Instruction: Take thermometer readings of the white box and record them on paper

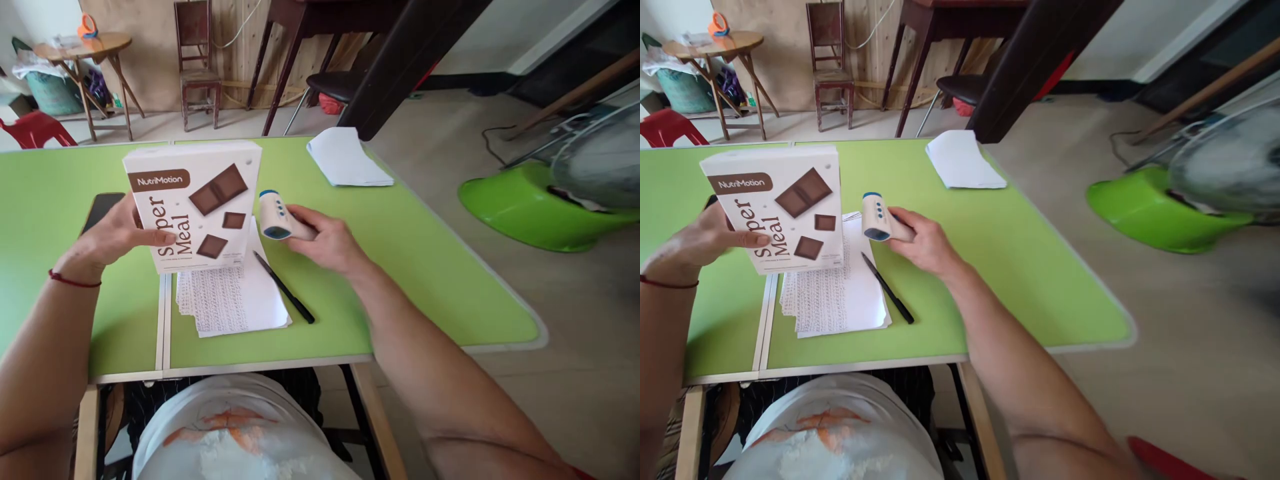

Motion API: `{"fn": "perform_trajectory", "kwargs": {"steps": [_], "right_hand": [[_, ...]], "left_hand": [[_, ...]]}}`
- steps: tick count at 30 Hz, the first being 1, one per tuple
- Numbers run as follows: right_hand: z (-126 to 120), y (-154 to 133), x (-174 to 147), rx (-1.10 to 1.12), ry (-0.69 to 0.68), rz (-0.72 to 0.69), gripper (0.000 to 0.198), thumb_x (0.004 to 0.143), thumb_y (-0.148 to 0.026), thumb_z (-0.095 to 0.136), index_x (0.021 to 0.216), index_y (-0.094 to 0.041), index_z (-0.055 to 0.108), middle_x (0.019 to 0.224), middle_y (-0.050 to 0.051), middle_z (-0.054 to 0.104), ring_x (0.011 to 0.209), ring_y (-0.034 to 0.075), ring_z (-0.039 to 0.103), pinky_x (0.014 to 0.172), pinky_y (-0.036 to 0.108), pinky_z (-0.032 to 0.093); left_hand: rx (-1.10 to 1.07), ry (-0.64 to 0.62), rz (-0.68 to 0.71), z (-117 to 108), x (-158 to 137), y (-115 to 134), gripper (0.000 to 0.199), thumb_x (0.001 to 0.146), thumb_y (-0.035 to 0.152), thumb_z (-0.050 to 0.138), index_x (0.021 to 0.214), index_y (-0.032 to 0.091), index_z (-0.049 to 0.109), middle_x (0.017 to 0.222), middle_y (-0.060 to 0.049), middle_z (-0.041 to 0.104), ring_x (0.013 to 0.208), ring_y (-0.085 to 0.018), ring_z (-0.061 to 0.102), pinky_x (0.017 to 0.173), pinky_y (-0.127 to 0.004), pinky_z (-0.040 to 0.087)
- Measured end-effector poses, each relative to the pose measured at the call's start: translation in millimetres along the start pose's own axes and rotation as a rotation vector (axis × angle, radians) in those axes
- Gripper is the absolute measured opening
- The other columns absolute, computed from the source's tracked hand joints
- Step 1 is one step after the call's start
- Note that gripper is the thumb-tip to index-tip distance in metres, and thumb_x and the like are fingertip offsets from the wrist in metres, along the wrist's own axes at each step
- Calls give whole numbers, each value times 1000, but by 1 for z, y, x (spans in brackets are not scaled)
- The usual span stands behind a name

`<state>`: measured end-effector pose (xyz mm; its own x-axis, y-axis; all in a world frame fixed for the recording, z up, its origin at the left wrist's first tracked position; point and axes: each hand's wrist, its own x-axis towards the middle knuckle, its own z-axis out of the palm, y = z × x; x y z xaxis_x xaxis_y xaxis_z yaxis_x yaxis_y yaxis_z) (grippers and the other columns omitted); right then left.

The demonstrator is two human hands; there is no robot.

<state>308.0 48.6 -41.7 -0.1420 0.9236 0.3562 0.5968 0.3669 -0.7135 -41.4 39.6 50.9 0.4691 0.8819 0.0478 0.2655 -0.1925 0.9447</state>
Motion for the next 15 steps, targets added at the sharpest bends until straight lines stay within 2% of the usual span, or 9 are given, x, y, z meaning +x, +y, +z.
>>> {"fn": "perform_trajectory", "kwargs": {"steps": [2,4,8,12,15], "right_hand": [[11,9,0,-146,-27,8,56,69,-27,75,124,-21,63,114,11,73,95,29,70,79,48,59],[19,12,2,-248,-44,-42,53,71,-23,71,124,-19,63,112,12,74,96,30,70,82,49,57],[25,15,9,-348,-83,-183,42,78,-21,63,120,-18,66,108,12,75,97,30,68,92,53,51],[27,19,11,-358,-121,-225,37,83,-22,57,119,-21,68,107,11,74,98,30,66,93,55,50],[24,14,7,-342,-65,-238,37,79,-21,62,115,-21,69,114,12,71,106,31,63,94,56,50]], "left_hand": [[18,79,34,-2,2,-4,61,62,38,91,115,21,65,112,-3,74,117,-33,62,88,-39,56],[18,146,64,-1,5,-10,61,62,42,90,112,20,64,113,0,72,121,-32,59,93,-41,53],[12,274,102,5,9,-28,75,67,37,87,131,23,50,125,-4,67,123,-27,58,98,-43,52],[59,294,126,12,13,-42,73,70,35,84,132,21,48,132,-11,62,123,-28,58,96,-41,54],[86,280,148,16,14,-44,65,74,37,81,129,20,50,130,-12,63,117,-26,62,92,-38,55]]}}
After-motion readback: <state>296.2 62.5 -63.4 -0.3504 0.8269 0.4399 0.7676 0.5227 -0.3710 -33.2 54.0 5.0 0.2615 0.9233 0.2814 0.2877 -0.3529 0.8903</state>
